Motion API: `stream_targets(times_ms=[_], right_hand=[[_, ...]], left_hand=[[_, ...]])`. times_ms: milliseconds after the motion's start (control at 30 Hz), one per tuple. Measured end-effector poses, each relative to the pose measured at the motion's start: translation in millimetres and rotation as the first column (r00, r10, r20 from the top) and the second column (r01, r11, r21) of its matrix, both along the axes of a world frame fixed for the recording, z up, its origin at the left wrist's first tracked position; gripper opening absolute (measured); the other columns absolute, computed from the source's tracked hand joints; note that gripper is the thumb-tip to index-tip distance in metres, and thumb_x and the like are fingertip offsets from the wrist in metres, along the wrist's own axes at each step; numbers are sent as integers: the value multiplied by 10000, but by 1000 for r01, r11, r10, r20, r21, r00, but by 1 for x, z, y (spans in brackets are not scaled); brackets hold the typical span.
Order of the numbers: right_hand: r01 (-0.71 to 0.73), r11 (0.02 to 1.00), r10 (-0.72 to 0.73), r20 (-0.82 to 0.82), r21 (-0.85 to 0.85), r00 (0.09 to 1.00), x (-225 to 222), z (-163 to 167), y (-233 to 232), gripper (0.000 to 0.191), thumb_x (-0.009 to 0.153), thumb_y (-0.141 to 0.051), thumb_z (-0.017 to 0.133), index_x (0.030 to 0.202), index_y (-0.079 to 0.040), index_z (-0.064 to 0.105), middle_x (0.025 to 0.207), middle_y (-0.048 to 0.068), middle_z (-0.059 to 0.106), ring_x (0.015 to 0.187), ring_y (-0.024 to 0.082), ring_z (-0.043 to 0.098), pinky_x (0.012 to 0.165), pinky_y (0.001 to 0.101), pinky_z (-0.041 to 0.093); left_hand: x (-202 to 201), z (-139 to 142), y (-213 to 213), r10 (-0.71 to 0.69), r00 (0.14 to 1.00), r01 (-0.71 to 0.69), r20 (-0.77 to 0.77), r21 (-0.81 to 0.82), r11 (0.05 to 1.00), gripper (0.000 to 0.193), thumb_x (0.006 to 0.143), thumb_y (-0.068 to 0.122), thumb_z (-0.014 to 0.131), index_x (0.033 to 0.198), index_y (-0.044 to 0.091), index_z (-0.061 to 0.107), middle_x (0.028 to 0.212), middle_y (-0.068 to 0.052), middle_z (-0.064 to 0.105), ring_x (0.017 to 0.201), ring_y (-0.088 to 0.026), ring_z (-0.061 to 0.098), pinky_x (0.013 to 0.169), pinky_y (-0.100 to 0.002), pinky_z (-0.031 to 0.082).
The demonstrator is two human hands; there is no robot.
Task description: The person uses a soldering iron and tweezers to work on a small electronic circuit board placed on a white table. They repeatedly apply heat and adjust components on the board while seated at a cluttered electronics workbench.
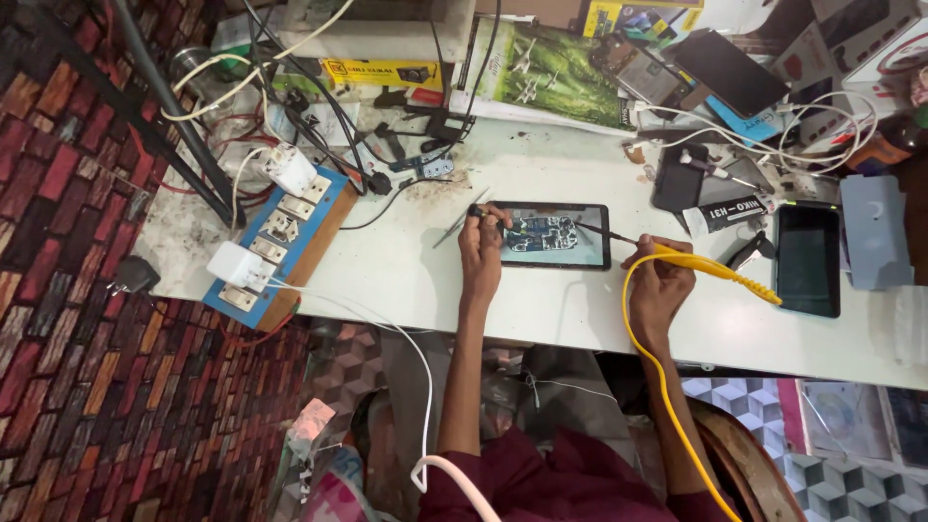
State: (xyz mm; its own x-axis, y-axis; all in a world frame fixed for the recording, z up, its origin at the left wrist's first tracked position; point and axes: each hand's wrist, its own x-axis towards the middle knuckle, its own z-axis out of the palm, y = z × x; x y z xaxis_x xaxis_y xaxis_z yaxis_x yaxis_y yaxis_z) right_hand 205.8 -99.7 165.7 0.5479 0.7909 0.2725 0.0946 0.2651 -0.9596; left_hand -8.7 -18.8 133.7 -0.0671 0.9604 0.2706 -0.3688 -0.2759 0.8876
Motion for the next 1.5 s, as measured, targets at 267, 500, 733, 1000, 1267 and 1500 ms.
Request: stream_targets(times_ms=[267,500,733,1000,1267,1500], right_hand=[[-40,997,29,155,67,987,-7,8,-9,183,1130,-158,663,1112,4,579,838,27,596,745,50,522,655,210,402],[-121,993,116,414,-16,903,10,35,13,215,1073,-157,691,1043,40,610,768,86,671,681,116,673,620,237,510],[-133,980,184,437,-145,880,11,59,35,215,1050,-162,704,1014,43,645,701,86,661,601,117,633,563,251,491],[-71,993,108,482,-94,869,-4,55,51,279,1100,-195,664,965,39,600,617,75,563,509,125,539,495,284,379],[123,967,-107,-82,225,991,-13,-2,43,216,1152,-238,578,1106,-48,486,775,11,504,571,100,508,536,259,426],[152,972,-99,-270,181,958,-8,-36,34,270,1143,-307,576,1114,-65,459,774,5,468,577,95,490,540,251,408]], left_hand=[[0,-4,-1,29,999,-27,-44,42,999,350,1113,418,510,1029,82,556,941,6,604,689,-38,349,621,-219,314],[1,-5,2,10,999,-8,-33,69,998,392,1102,447,509,1033,62,537,919,-13,581,777,-84,441,721,-239,385],[0,-5,3,18,999,-14,-34,100,995,420,1109,448,496,1034,35,502,918,-54,565,947,-163,547,986,-322,460],[2,-9,4,-4,1000,2,16,154,988,371,1130,398,498,1030,41,487,924,-58,554,935,-166,544,1026,-354,474],[-1,-14,7,10,1000,-7,-15,152,988,362,1127,393,512,1053,38,519,947,-58,578,933,-148,549,1009,-334,460],[-3,-15,2,-11,1000,14,-27,96,995,389,1114,443,499,1054,59,514,950,-43,580,987,-139,567,936,-290,463]])
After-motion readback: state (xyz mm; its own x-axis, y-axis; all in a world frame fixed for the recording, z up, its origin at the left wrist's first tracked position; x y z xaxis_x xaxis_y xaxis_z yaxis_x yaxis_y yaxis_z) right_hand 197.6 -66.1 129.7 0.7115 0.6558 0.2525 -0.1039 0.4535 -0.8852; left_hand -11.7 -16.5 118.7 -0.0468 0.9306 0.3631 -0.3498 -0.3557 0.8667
